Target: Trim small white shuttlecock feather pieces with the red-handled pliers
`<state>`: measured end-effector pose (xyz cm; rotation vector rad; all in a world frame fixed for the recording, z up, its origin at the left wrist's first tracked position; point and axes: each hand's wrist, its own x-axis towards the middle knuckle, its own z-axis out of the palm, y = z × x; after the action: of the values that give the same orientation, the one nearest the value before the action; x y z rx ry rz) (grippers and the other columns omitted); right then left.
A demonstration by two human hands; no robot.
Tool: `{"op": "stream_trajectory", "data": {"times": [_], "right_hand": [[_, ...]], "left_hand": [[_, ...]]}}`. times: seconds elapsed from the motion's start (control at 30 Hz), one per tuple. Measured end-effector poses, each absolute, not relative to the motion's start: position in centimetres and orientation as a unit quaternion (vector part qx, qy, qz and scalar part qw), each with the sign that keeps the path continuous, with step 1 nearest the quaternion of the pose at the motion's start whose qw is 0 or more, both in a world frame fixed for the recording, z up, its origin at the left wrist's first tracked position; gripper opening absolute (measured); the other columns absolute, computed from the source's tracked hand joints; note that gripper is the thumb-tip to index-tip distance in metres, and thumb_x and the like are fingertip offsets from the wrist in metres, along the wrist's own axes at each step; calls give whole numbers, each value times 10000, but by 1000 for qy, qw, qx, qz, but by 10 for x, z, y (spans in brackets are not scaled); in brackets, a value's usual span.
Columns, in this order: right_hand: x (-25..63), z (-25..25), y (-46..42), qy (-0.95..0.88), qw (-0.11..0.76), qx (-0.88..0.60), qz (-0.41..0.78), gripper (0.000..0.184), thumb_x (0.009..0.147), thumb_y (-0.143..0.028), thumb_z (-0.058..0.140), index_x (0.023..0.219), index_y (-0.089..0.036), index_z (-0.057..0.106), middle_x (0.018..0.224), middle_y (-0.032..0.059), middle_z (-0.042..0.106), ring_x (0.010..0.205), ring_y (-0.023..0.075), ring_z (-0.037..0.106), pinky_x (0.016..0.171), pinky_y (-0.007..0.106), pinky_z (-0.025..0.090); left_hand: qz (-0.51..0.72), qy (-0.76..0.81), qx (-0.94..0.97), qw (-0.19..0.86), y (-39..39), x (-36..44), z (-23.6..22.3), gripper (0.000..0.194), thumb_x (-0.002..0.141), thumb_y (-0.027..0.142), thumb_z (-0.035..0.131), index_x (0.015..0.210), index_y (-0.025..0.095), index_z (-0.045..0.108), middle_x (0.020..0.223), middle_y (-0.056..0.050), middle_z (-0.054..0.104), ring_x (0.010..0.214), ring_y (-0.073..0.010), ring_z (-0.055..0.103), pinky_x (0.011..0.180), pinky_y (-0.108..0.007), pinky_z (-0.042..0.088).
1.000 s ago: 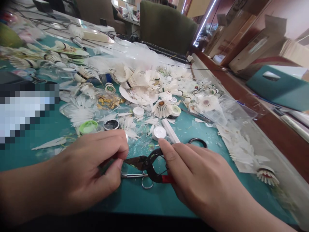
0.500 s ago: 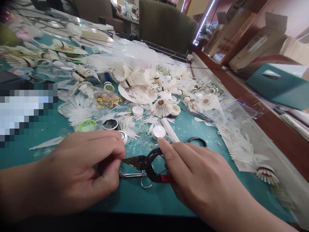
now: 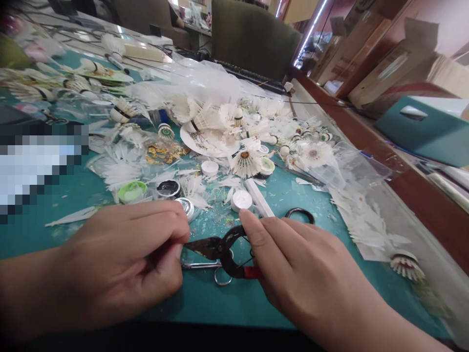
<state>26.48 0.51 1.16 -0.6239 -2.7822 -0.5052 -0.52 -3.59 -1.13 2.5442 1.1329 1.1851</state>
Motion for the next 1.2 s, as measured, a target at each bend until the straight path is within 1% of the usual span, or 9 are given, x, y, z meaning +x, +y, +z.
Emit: {"op": "stream_trajectory", "data": {"times": [0.1,0.2,0.33,0.4,0.53,0.6,0.9,1.1,1.2], "right_hand": [[267,10,3,-953,114,-219,-174,457,1031,-107,438,1481,-52,495,882,57,704,675,191,614,547,333,424],[268,10,2,-952,115,-221,-176,455,1034,-120,446,1483,-66,496,904,68,715,718,199,645,576,328,451],[267,12,3,-950,120,-230,-173,447,1027,-135,452,1469,-96,508,996,100,753,767,213,690,595,322,497],[265,13,5,-951,129,-235,-155,422,1026,-159,463,1439,-104,524,1018,107,764,748,209,697,575,315,509],[260,16,8,-954,153,-234,-110,374,1025,-163,473,1388,-115,550,917,65,753,629,167,656,518,289,495],[259,17,8,-953,159,-234,-105,366,1026,-164,480,1381,-110,552,896,54,743,610,160,643,513,288,496],[258,20,7,-953,166,-232,-98,351,1022,-145,477,1358,-85,560,858,54,719,604,158,628,513,288,485],[259,18,7,-952,159,-241,-103,362,1020,-137,477,1374,-109,550,811,22,697,587,144,605,503,266,472],[261,17,7,-953,155,-236,-106,382,1019,-154,481,1393,-109,542,838,33,712,593,145,611,497,259,473]], "left_hand": [[390,375,839,58,-37,-4,-12,206,845,53,500,690,133,610,658,12,482,593,-120,414,525,-327,335],[389,382,836,64,-37,-3,-12,202,841,59,502,680,135,597,654,19,469,586,-113,399,522,-320,320],[395,392,826,89,-35,-3,-10,179,835,67,512,690,145,580,652,29,489,588,-96,419,530,-285,336],[408,401,813,109,-35,-2,-8,163,823,68,517,698,152,580,647,39,506,583,-85,431,534,-261,347],[437,401,788,164,-36,-1,-2,158,789,61,508,695,164,583,615,67,520,552,-61,428,524,-218,349],[444,400,782,174,-37,0,0,167,780,61,497,690,167,590,607,72,532,548,-56,438,528,-206,357],[436,409,783,172,-37,-2,-1,160,772,56,518,718,168,619,633,70,580,578,-57,487,552,-196,388],[450,401,776,188,-37,-1,-1,157,765,49,522,709,170,606,625,75,558,567,-58,464,544,-206,376],[445,395,779,198,-36,-2,0,155,756,38,527,700,172,581,613,78,535,552,-61,441,526,-213,362]]}}
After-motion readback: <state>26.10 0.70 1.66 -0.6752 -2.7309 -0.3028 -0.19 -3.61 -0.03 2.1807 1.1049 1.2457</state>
